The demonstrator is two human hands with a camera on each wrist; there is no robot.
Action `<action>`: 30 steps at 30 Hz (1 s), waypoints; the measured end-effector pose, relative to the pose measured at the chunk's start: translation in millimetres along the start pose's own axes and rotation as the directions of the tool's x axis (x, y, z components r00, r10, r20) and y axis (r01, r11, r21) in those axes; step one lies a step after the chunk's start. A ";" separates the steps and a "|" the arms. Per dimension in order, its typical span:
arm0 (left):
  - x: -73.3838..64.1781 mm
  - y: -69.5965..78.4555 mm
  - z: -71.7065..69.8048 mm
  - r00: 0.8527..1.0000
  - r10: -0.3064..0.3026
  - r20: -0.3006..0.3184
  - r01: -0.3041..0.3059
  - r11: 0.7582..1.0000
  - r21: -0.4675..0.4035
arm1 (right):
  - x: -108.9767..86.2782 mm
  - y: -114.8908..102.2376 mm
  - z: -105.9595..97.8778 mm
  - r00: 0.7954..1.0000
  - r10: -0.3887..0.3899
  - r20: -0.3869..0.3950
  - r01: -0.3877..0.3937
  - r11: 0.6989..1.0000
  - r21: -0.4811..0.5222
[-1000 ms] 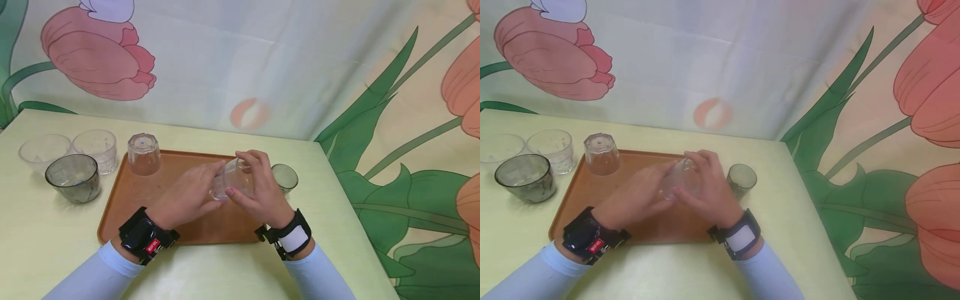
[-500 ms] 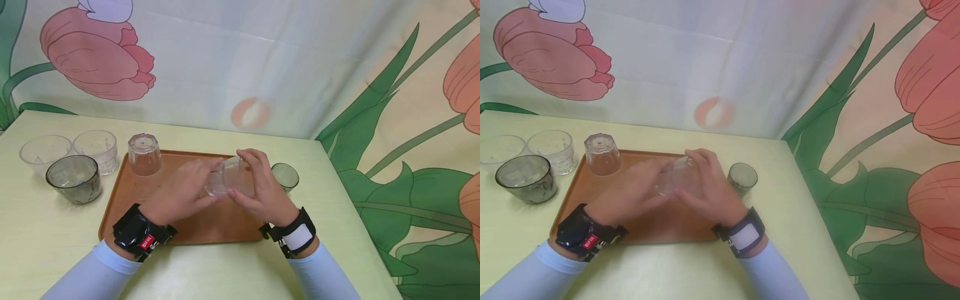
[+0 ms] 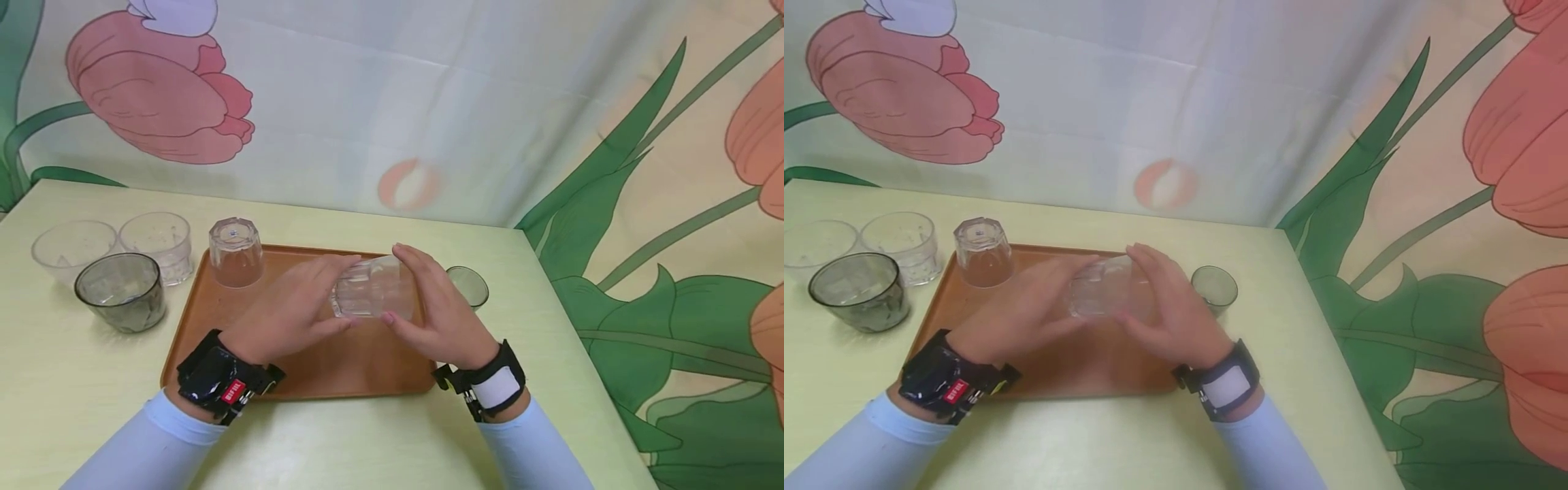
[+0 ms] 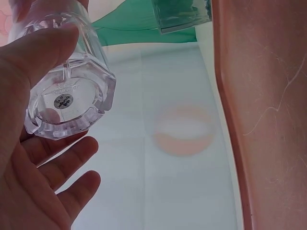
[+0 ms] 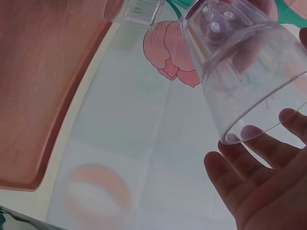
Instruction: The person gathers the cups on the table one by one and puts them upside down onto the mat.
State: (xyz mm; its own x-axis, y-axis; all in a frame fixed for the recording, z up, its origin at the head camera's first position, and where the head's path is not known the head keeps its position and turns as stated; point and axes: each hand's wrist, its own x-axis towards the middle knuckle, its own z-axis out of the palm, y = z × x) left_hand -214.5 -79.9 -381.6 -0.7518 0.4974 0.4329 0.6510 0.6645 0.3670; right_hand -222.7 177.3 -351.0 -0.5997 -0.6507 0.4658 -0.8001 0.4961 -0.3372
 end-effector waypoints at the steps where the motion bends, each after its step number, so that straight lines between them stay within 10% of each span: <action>1: 0.2 0.6 -0.4 1.000 0.003 0.002 -0.003 1.000 -0.001 | -1.0 0.3 0.1 1.000 0.012 0.000 -0.012 1.000 0.002; 30: -0.6 1.0 -8.5 0.999 -0.035 0.034 0.036 0.998 -0.044 | -5.4 8.9 5.4 1.000 0.014 0.007 -0.014 1.000 0.000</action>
State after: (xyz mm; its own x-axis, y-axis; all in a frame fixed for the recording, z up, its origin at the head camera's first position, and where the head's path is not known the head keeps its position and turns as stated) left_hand -212.5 -84.2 -374.4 -0.7771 0.4926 0.3917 0.6273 0.6570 0.4182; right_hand -226.7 182.2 -360.9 -0.6106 -0.6478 0.4556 -0.7919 0.5046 -0.3438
